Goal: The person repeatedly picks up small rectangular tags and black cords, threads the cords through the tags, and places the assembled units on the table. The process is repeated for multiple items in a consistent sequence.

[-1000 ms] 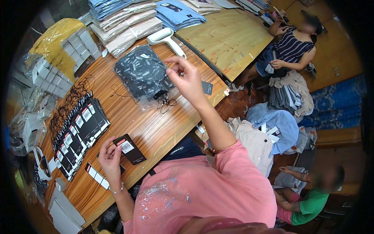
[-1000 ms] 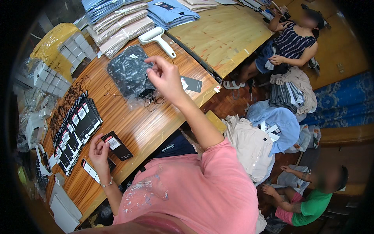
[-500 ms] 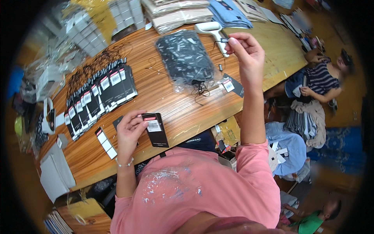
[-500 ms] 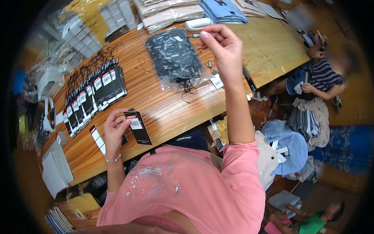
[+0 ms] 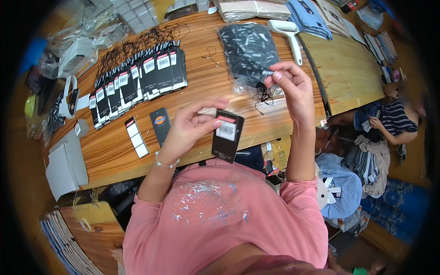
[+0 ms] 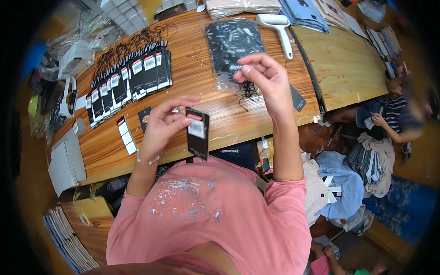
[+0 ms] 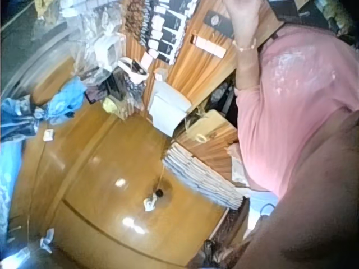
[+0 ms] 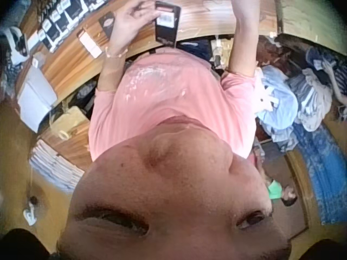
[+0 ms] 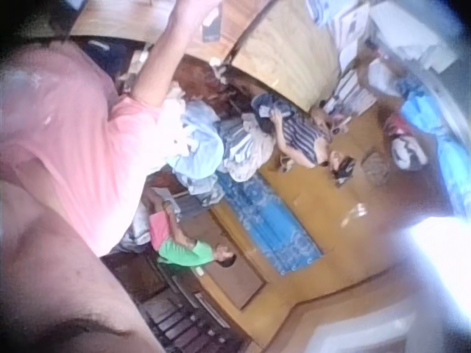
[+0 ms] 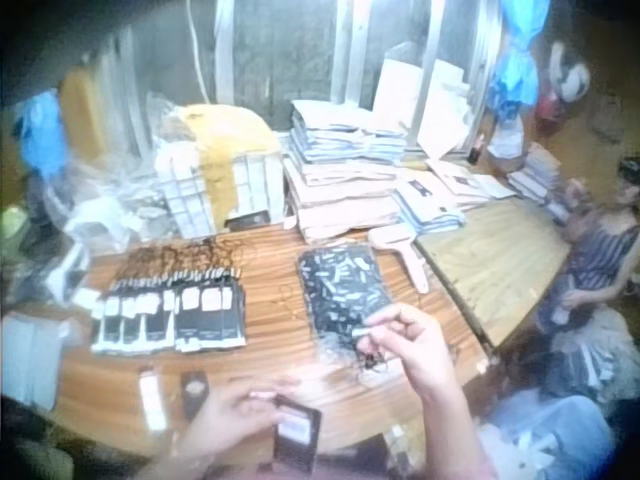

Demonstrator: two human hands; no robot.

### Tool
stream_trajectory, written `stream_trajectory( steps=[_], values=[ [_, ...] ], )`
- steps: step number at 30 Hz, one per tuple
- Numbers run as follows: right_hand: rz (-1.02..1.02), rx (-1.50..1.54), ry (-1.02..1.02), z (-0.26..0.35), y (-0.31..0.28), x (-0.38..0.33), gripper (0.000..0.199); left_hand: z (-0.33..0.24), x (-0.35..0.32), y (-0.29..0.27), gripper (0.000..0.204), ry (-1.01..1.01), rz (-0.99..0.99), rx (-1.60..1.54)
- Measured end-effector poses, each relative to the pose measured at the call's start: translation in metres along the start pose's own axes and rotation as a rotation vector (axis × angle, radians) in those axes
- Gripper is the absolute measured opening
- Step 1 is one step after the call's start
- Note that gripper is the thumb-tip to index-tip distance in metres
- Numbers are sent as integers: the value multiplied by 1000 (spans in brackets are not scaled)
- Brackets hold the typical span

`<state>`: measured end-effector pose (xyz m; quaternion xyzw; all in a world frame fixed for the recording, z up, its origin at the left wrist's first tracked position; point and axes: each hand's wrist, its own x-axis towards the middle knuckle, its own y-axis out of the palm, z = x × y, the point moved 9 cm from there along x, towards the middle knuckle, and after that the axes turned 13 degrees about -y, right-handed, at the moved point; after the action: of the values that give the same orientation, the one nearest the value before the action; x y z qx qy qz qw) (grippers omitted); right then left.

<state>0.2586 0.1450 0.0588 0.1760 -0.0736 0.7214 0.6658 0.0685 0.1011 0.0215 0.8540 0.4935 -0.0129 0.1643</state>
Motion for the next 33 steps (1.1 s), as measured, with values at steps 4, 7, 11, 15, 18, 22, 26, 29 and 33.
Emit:
stream_trajectory(
  steps=[4, 7, 11, 15, 18, 22, 26, 29, 33],
  values=[
    [276, -106, 92, -15, 36, -19, 15, -16, 9, 12, 23, 69, -41, 357],
    [485, -266, 88, -23, 54, -29, 18, 0, 13, 16, 22, -85, 49, 368],
    [430, -97, 233, -23, 56, -36, 22, 10, 10, 9, 22, -114, 26, 344],
    [333, 114, 219, -33, 33, -36, 20, 8, 4, 3, 23, -125, 4, 320],
    [261, 638, 92, -31, 28, -37, 18, 7, 1, -2, 23, -107, -5, 260],
    [222, 1039, 111, -26, 36, -42, 21, 5, 0, 1, 24, -104, 16, 217],
    [218, 1215, 60, -25, 45, -41, 31, 5, 1, 4, 25, -95, 17, 187],
    [209, 1162, 6, -25, 47, -37, 28, 3, 0, 2, 25, -80, 14, 181],
    [132, 1149, 54, -27, 48, -31, 23, 4, 0, -6, 24, -69, -39, 157]
  ],
)
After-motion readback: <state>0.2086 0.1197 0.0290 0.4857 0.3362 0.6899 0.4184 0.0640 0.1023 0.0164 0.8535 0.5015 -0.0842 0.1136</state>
